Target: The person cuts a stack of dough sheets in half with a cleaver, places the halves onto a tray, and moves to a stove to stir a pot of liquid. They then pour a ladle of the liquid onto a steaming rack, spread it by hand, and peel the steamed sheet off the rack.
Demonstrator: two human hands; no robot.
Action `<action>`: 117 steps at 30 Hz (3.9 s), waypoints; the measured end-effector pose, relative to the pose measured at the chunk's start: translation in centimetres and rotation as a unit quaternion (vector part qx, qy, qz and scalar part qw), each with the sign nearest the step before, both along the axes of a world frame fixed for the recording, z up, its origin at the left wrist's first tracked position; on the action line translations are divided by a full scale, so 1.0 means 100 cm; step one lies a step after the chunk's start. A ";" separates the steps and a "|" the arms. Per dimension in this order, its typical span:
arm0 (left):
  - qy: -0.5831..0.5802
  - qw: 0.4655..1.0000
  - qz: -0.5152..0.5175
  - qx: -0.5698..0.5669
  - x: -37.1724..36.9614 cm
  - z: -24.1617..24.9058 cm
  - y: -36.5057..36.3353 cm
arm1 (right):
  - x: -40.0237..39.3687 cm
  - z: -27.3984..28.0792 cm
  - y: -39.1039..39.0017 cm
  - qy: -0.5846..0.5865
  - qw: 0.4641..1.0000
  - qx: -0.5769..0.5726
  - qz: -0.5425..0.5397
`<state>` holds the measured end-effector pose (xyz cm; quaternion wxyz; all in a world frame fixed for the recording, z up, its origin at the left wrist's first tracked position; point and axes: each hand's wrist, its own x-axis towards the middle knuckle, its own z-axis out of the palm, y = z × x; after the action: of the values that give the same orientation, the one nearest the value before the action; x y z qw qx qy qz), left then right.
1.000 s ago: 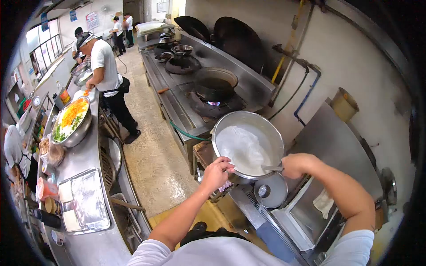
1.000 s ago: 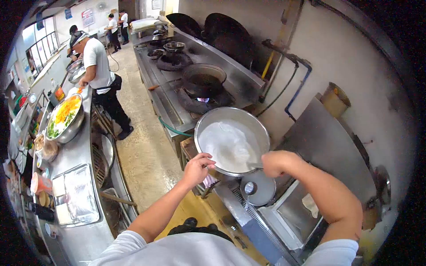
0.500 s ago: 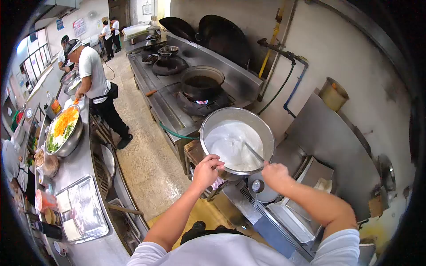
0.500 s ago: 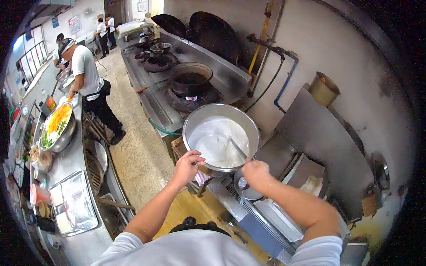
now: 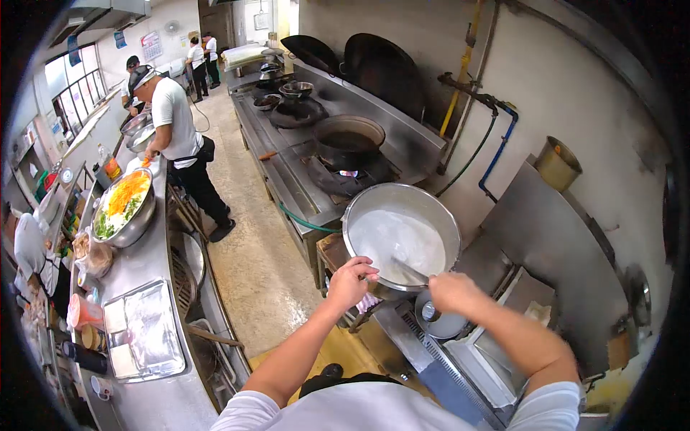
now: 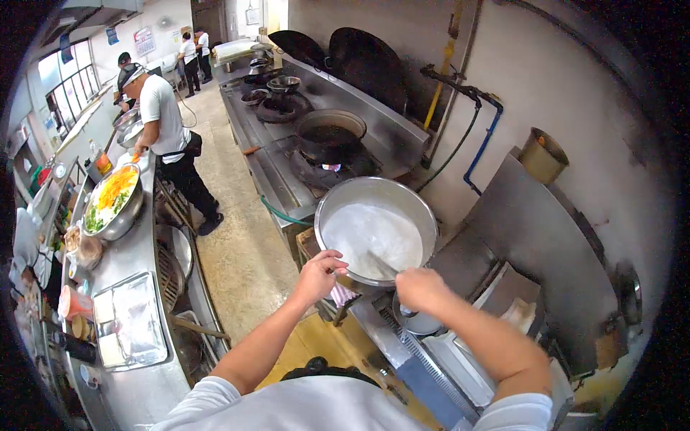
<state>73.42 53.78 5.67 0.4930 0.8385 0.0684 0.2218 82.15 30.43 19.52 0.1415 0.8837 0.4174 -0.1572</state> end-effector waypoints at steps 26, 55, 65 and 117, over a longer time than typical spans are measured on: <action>-0.024 0.999 0.019 0.009 0.007 -0.015 -0.001 | -0.013 -0.050 -0.005 -0.147 0.988 0.020 -0.041; -0.015 1.000 0.020 0.018 0.000 -0.006 -0.002 | 0.041 0.026 0.003 0.036 0.990 -0.132 -0.045; -0.028 0.998 0.040 0.033 0.005 -0.009 -0.003 | 0.024 -0.014 -0.013 0.313 0.890 0.201 -0.265; 0.040 0.981 -0.133 -0.135 -0.054 -0.006 -0.171 | -0.075 -0.048 -0.114 0.073 0.760 0.551 -0.335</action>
<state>68.04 36.67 5.02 0.6238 0.7739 0.0047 0.1094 74.69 19.05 14.68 -0.4629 0.8785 0.1182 -0.0017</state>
